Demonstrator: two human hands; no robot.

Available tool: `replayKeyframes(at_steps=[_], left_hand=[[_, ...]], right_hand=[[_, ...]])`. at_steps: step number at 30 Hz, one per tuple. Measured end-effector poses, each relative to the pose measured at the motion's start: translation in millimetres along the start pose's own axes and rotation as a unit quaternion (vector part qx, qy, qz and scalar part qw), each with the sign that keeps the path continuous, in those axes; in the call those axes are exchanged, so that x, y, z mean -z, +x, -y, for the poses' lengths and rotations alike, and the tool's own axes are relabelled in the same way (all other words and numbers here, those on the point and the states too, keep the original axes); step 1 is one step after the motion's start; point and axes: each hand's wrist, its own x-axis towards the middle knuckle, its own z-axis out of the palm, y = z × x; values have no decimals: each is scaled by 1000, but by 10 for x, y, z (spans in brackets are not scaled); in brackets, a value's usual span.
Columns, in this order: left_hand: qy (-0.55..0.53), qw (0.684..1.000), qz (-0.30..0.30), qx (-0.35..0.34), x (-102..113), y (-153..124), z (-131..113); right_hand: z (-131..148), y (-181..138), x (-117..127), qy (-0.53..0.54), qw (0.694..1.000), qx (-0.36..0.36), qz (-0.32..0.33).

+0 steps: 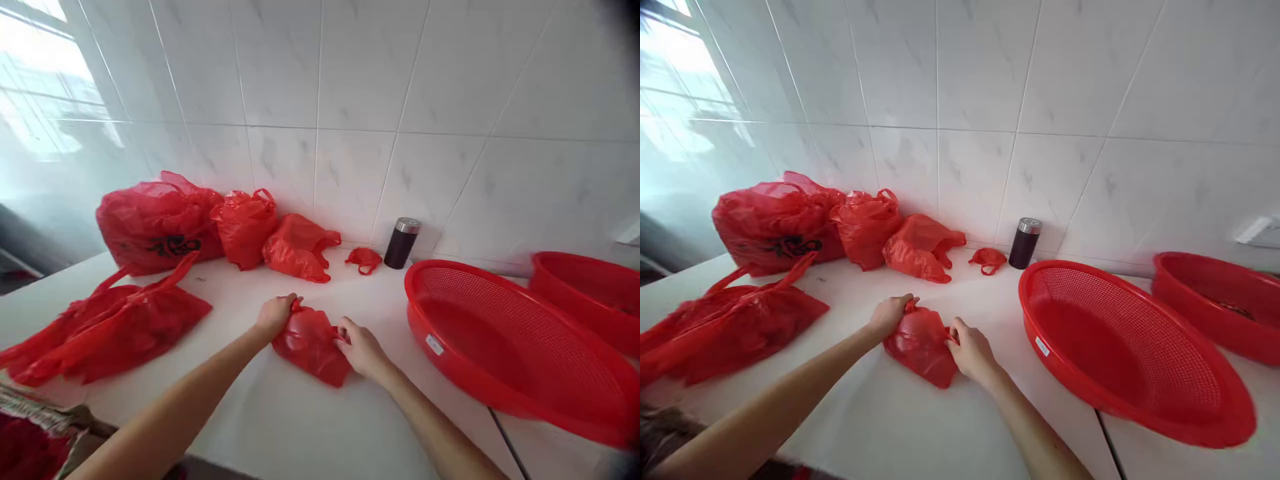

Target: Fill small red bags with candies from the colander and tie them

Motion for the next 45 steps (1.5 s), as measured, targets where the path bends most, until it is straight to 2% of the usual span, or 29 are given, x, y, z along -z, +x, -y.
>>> replayKeyframes(at_steps=[6, 11, 15, 18, 21, 23, 25, 27, 30, 32, 35, 39, 41, 45], left_hand=[[10, 1000, -1, -1, -73, 95, -71], [5, 1000, -14, 3, -56, 48, 6], [-10, 999, -17, 25, 30, -28, 194], [-26, 998, -1, 49, 143, -46, 386], [-45, 997, 32, 50, 338, -41, 555], [-54, 998, 28, 34, 498, -58, 576], [-62, 998, -12, -1, 631, -110, 471], [-75, 994, -44, -72, 685, -191, 249], [-94, 974, -5, -206, 618, -318, -134], [-99, 964, 35, -243, 557, -382, -280], [-109, 969, 51, -216, 580, -483, -242], [-124, 982, 34, -140, 777, -716, 82], [-131, 987, 24, -88, 865, -848, 267], [-155, 987, -32, 36, 992, -1058, 646]], right_hand=[[95, -4, -160, -41, 999, -9, -12], [69, -116, -59, -35, 999, -6, -16], [-37, -191, 146, 43, 998, -26, -44], [-73, -191, 256, 118, 991, -15, -53], [-73, -170, 335, 212, 976, -3, -59], [-62, -167, 388, 269, 961, -3, -59], [-35, -181, 440, 322, 945, 3, -57], [10, -211, 481, 362, 930, 17, -55], [71, -268, 514, 387, 919, 30, -67], [69, -298, 515, 402, 911, 14, -94], [-7, -306, 486, 440, 886, -34, -144], [-96, -288, 429, 464, 867, -64, -171], [-98, -298, 410, 462, 871, -62, -157], [-70, -337, 374, 416, 901, -52, -111]])
